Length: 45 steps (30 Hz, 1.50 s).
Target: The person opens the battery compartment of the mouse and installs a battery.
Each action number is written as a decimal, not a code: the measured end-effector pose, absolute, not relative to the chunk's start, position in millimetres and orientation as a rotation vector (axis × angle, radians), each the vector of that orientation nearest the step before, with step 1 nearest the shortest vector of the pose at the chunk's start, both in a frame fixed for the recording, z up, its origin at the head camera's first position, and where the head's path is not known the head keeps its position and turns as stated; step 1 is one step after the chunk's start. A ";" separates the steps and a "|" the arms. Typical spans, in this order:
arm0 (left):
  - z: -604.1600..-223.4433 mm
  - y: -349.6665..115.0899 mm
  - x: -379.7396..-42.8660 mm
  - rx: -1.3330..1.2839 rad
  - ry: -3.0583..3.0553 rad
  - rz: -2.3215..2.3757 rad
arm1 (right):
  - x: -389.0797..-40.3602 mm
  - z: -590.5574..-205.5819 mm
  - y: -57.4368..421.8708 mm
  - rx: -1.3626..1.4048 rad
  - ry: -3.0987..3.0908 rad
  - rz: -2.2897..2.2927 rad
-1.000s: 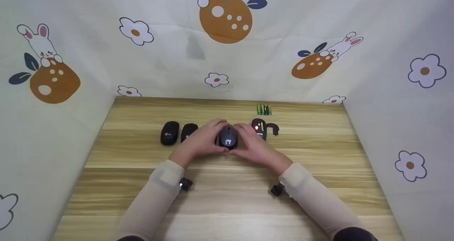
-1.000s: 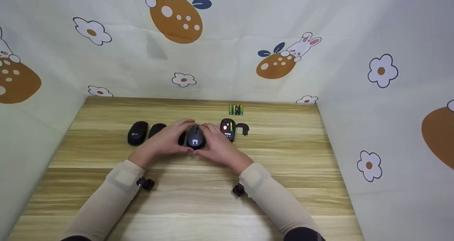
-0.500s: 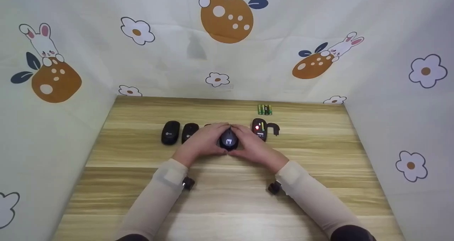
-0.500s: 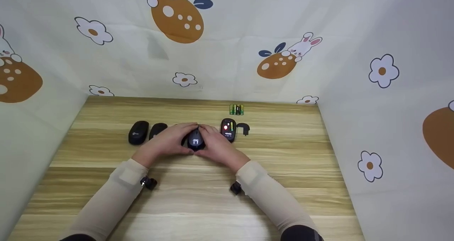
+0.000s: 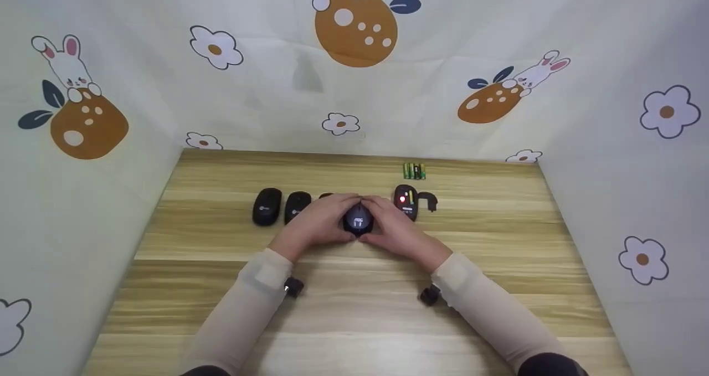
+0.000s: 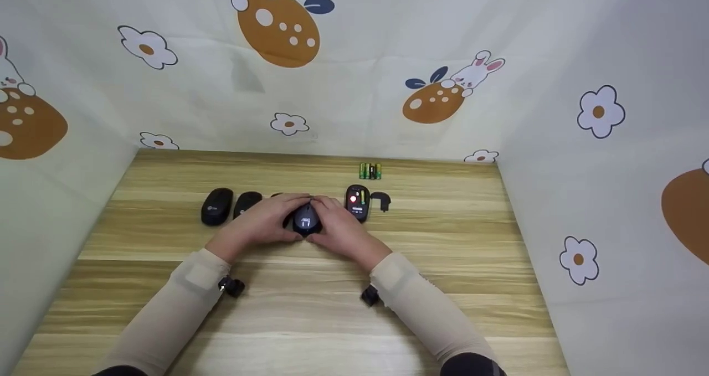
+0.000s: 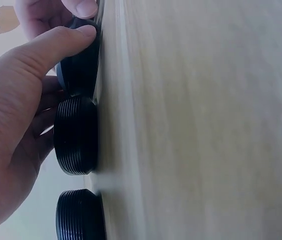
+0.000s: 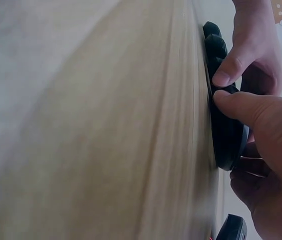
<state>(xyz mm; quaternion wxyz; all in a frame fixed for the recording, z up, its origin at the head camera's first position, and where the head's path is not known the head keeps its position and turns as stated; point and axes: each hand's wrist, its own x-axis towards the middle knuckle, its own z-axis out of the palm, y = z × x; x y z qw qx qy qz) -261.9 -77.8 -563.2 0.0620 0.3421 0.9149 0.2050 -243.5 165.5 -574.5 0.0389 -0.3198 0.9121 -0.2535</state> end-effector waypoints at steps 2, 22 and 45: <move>-562.7 -78.3 -260.9 1.042 2.762 0.633 | -243.0 -575.4 166.8 -0.998 2.791 -0.782; -563.0 -82.5 -254.6 1.027 2.718 0.889 | -233.7 -570.1 180.3 -1.014 2.766 -0.984; -570.3 -74.5 -253.3 1.092 2.685 1.335 | -235.4 -568.2 182.9 -1.045 2.762 -1.376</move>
